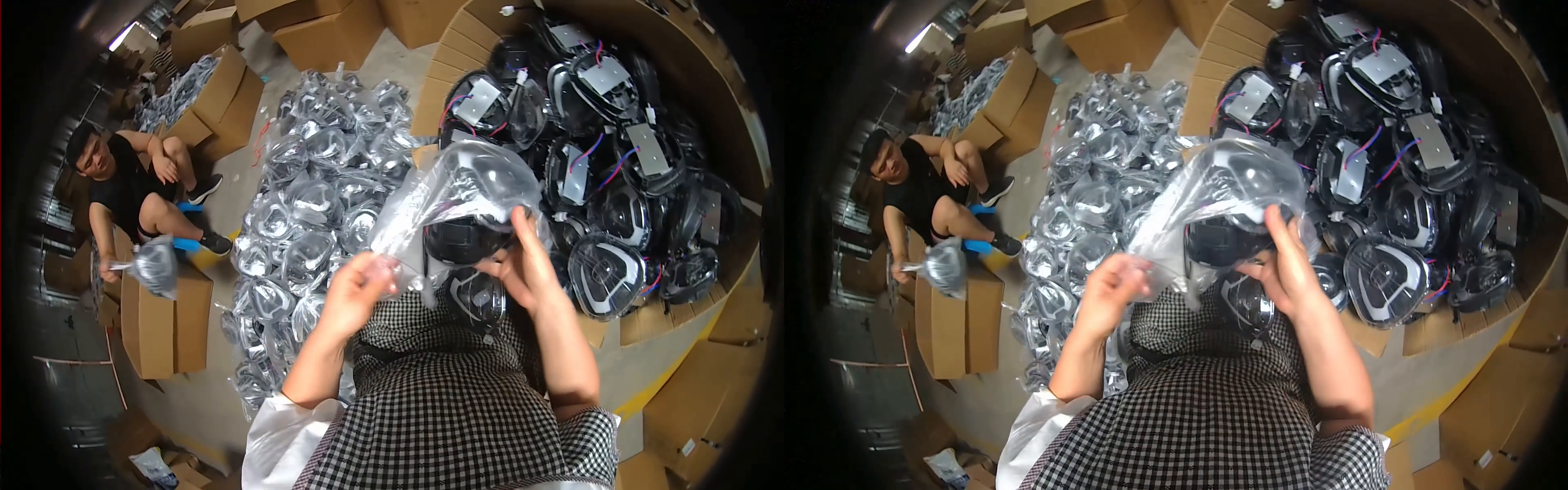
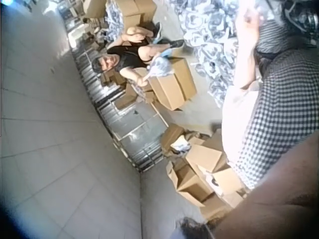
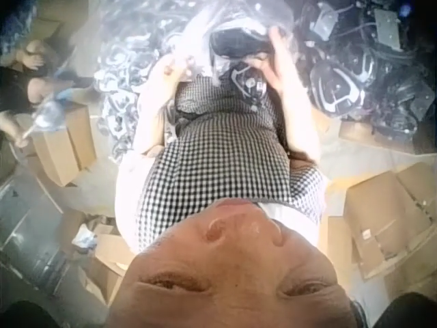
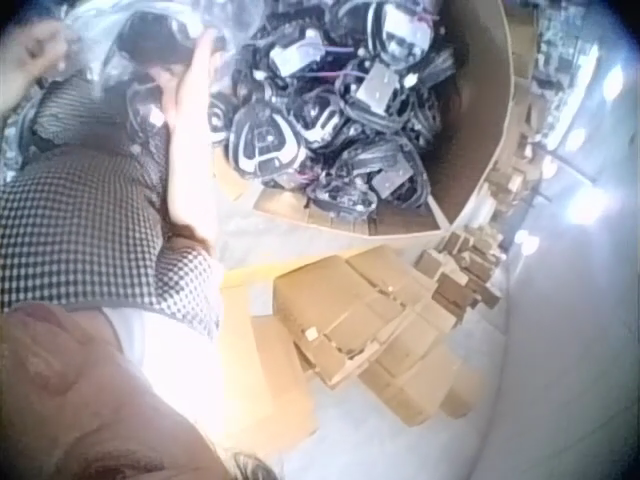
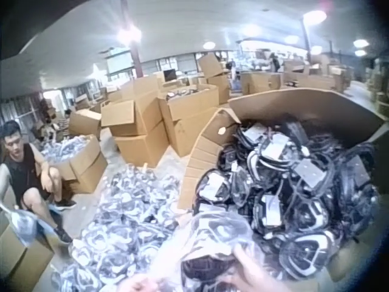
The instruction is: The person places headlamp components into plastic bags by hand, then moves the bagged components between cardboard bins.
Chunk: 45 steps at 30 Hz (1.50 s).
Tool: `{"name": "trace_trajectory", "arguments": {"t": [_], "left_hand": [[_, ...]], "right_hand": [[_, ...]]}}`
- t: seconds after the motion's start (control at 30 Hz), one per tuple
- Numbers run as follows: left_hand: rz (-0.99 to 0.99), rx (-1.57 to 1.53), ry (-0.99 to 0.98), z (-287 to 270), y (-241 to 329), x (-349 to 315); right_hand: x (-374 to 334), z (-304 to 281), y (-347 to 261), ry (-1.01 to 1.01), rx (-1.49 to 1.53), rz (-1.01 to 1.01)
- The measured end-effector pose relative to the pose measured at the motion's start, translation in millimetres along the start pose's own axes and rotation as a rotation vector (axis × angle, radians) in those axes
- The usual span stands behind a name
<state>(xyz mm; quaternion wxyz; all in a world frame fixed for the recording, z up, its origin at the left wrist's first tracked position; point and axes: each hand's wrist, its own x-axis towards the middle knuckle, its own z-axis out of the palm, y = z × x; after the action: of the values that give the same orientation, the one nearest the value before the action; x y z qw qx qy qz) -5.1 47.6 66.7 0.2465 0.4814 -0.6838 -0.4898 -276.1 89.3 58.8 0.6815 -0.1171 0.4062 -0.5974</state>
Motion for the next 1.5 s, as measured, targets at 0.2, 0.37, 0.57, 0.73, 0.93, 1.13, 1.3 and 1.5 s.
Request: {"name": "trace_trajectory", "arguments": {"t": [0.2,0.37,0.57,0.73,0.93,1.13,1.3,1.5], "left_hand": [[-0.045,-1.158,-0.002,-30,33,14],[0.350,0.267,0.533,-22,76,26],[0.327,-0.978,-0.533,63,75,42],[-0.187,-1.666,-0.387,78,50,43],[0.523,-0.469,-0.088,54,46,18],[0.592,0.879,0.453,-73,23,-8],[0.373,0.673,0.845,-139,2,-24],[0.242,0.695,0.884,-130,-37,-17]], "right_hand": [[-26,23,-59,0.215,-2.241,-0.954],[-50,38,-109,-0.319,-1.671,-0.412],[-67,85,-68,-0.529,-0.351,-0.718],[-52,34,-45,-0.743,-1.072,-0.660],[-49,49,-46,-0.794,-0.691,-0.742],[-30,0,-49,-0.484,-0.891,-0.224],[40,30,25,-0.511,-0.823,-0.591],[93,26,105,-0.340,-1.869,-0.728]]}}
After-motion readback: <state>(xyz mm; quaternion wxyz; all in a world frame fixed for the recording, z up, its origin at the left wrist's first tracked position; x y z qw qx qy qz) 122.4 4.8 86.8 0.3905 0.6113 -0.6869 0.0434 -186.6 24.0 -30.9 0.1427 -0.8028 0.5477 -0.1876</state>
